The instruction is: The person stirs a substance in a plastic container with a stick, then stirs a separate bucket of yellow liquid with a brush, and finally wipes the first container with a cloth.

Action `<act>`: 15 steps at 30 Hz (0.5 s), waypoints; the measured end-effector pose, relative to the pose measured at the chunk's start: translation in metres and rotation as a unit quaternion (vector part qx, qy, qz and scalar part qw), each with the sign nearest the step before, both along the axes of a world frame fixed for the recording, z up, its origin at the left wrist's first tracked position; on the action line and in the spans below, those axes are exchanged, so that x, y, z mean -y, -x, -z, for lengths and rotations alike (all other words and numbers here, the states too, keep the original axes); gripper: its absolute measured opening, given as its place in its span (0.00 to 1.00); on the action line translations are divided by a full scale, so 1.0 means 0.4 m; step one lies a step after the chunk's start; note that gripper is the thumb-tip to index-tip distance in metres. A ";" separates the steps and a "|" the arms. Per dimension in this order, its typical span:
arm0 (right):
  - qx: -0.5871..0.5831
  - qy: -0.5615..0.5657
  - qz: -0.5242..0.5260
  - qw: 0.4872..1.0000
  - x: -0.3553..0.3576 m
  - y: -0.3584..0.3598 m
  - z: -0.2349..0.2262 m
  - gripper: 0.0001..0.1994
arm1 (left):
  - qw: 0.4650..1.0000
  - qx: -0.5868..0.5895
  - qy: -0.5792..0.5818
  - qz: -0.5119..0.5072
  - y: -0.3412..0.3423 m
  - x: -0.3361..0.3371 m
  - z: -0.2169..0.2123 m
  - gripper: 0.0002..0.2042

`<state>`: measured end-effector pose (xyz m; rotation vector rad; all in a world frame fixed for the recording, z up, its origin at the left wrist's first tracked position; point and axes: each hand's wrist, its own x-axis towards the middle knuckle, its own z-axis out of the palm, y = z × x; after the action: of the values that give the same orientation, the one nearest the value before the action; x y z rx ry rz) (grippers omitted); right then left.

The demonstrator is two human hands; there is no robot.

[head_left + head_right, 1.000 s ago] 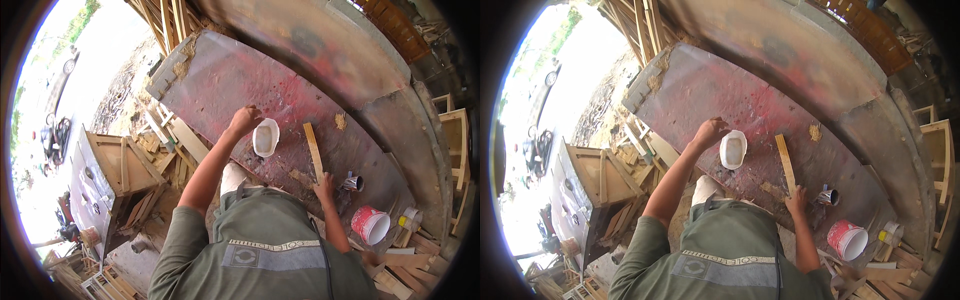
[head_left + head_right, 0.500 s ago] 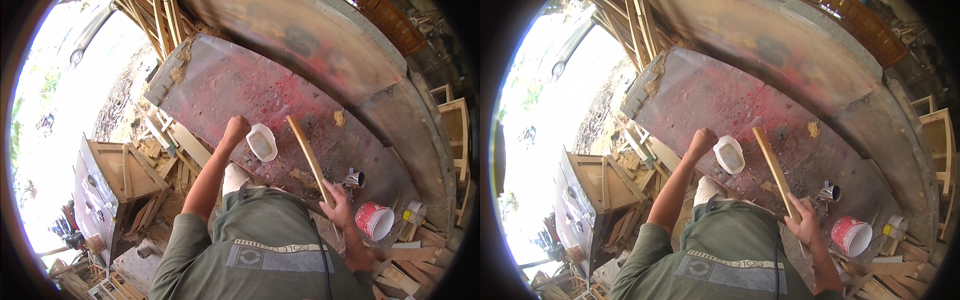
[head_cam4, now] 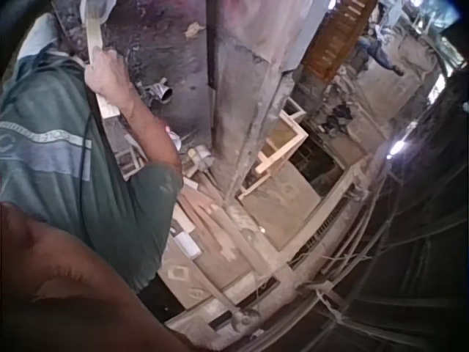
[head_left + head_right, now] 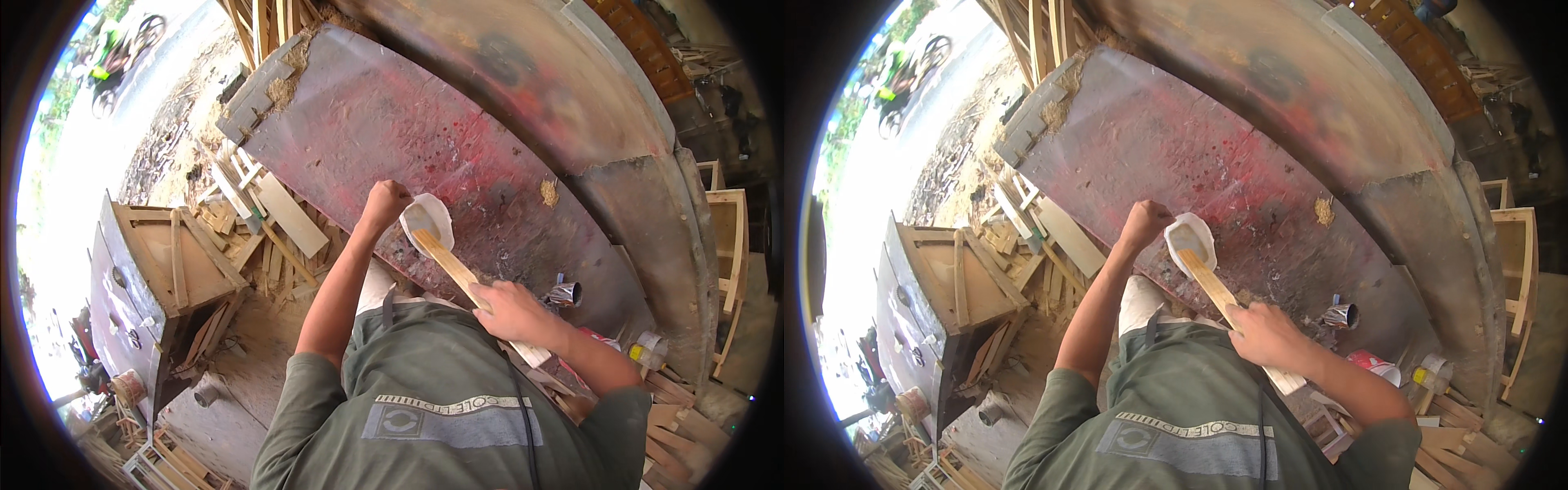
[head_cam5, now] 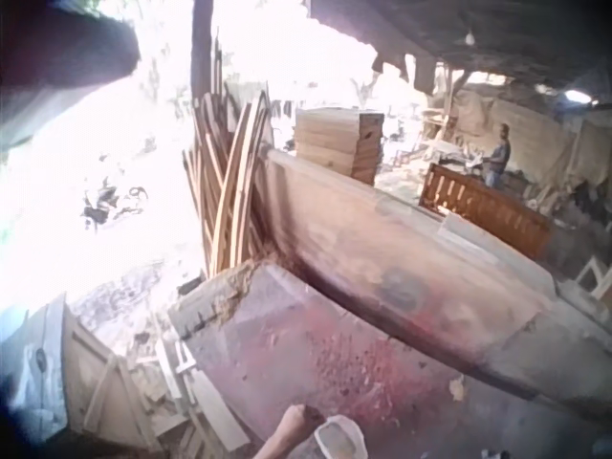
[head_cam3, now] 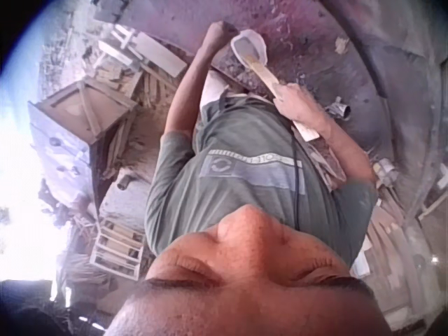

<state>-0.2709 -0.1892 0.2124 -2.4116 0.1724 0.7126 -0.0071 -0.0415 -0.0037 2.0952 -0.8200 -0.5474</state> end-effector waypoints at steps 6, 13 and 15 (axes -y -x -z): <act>-0.073 0.033 -0.036 0.996 -0.004 -0.125 0.041 0.15 | 1.000 0.008 0.004 -0.001 0.005 -0.002 -0.003 0.08; -0.080 0.042 -0.028 0.996 -0.023 -0.127 0.081 0.14 | 1.000 -0.016 -0.024 -0.005 0.010 -0.002 -0.011 0.08; -0.058 0.058 -0.029 0.996 -0.020 -0.114 0.099 0.17 | 1.000 -0.010 -0.027 -0.005 0.011 -0.001 -0.010 0.08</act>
<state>-0.2255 -0.1810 0.1729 -2.4946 0.1951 0.8924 -0.0113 -0.0412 0.0003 2.1384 -0.7912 -0.5918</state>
